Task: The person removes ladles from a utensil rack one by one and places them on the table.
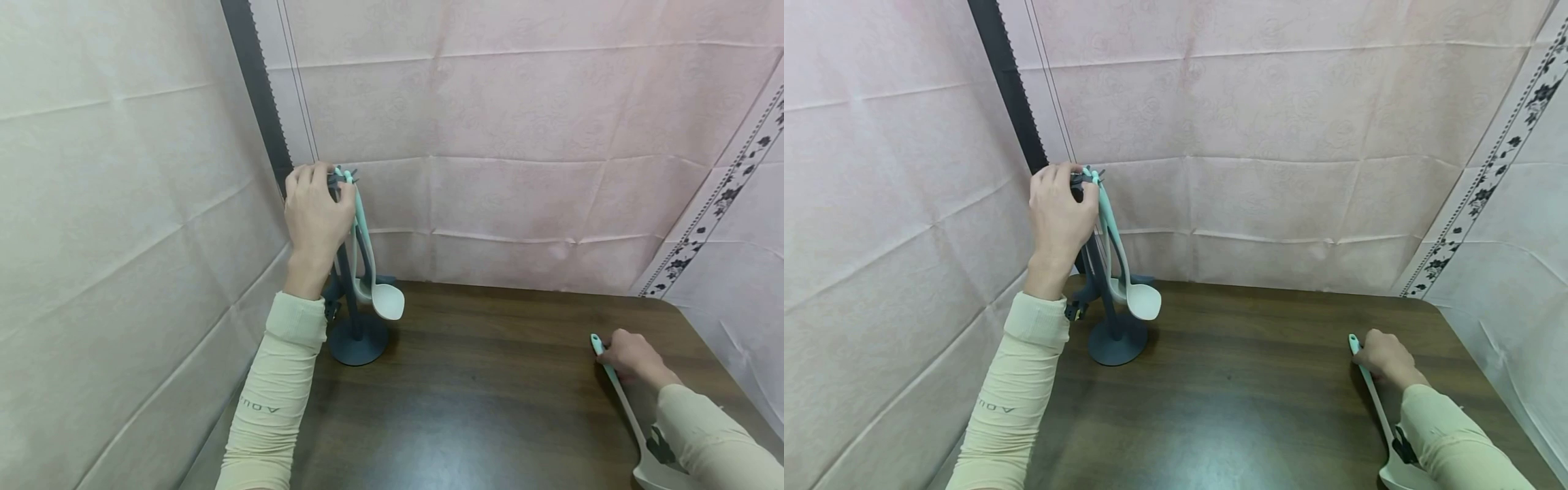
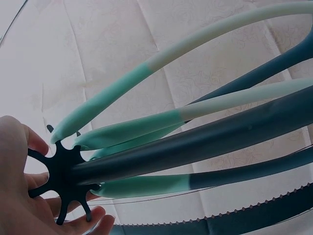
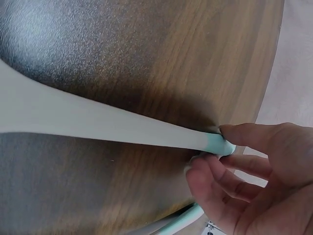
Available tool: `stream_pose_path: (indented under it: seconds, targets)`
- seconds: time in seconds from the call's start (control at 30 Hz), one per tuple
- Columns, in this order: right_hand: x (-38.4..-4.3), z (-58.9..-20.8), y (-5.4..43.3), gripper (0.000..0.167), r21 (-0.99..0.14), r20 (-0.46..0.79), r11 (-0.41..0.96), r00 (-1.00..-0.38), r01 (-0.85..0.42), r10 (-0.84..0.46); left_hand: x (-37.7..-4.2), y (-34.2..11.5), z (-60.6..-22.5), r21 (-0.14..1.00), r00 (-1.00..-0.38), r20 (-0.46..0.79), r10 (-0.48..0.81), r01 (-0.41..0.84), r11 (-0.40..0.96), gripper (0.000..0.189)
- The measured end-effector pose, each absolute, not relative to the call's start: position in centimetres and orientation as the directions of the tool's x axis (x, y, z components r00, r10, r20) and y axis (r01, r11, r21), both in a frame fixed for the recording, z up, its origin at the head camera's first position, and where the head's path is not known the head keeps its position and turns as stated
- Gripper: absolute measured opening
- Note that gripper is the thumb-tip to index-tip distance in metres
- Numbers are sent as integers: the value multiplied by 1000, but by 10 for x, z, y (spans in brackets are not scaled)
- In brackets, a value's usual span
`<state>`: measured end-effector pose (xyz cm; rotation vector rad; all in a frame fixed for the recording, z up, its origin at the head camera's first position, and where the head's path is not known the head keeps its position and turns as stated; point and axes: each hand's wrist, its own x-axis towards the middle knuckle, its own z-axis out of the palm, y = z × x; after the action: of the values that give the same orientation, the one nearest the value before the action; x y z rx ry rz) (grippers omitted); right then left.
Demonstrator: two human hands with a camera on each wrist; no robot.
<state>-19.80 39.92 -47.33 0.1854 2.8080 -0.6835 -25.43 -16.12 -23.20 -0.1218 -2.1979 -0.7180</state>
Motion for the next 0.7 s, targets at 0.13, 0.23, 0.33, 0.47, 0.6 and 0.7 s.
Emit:
stream_pose_path:
  seconds: [0.13, 0.23, 0.33, 0.47, 0.6, 0.7]
  targets:
    - [-199, -472, 400, 17, -408, -278, 897, -959, 172, 58, -254, -160, -232, 453, -675, 724, -143, 309, 836, 46]
    - [-199, -471, 400, 19, -390, -275, 907, -960, 158, 49, -254, -160, -232, 447, -671, 728, -139, 311, 839, 45]
    - [-199, -468, 399, 22, -379, -271, 914, -962, 145, 40, -254, -159, -232, 440, -668, 732, -136, 311, 842, 45]
    - [-199, -465, 398, 32, -363, -235, 925, -972, 109, 22, -253, -159, -231, 436, -671, 730, -133, 306, 847, 44]
    - [-202, -459, 396, 63, -311, -166, 949, -986, 57, 5, -253, -159, -229, 431, -671, 729, -134, 299, 851, 44]
    - [-204, -456, 392, 86, -263, -129, 965, -992, 17, -17, -253, -160, -228, 434, -673, 727, -136, 296, 851, 44]
